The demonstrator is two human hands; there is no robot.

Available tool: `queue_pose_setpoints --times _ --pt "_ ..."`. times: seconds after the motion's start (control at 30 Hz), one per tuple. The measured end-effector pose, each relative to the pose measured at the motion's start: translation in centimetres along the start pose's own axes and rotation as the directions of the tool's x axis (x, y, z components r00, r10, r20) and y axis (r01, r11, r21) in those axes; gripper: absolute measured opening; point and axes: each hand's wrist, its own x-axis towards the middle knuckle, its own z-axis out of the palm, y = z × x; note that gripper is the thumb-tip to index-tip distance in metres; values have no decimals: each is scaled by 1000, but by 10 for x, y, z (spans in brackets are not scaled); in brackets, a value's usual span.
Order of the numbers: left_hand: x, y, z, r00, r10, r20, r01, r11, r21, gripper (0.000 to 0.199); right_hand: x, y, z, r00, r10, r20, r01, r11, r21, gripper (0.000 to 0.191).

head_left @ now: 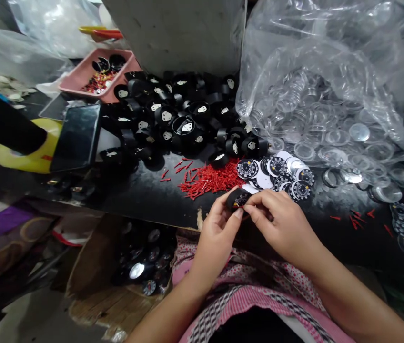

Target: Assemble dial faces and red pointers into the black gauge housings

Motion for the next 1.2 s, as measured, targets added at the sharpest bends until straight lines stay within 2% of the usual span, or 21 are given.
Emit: queue_pose_setpoints --times 0.17,0.33,0.53,0.6,0.67,0.73,0.8,0.93,1.1,1.2 --pt "-2 11 -2 1000 27 6 -27 997 73 30 0 -1 -4 999 -6 31 4 997 73 12" --pt "-4 15 -1 994 107 -30 -100 980 174 23 -5 -3 -2 999 -5 42 3 999 49 17" --pt "-8 13 -7 980 198 -14 -177 902 393 29 -8 -5 3 997 60 53 -63 996 59 19" --pt "-7 14 -9 989 150 -4 -140 928 346 27 -7 -4 2 997 70 35 -73 994 78 25" --pt "-4 14 -10 999 27 40 -34 979 202 28 -5 -3 0 999 51 21 -52 995 90 29" --pt "0 13 -12 990 -101 97 97 994 48 32 -3 -1 -2 1000 -12 6 11 997 79 19" --pt "3 12 -14 978 -168 125 175 984 -44 38 0 1 -3 995 -98 -1 98 995 14 8" --pt "3 9 -16 976 -177 126 183 983 -35 40 5 5 -2 974 -218 54 225 953 -205 17" --pt "1 9 -16 993 -107 43 98 979 177 36 7 7 5 963 -260 76 270 896 -352 21" --pt "0 3 -11 975 -219 -30 220 975 40 37 9 0 8 979 -194 59 203 926 -319 20"
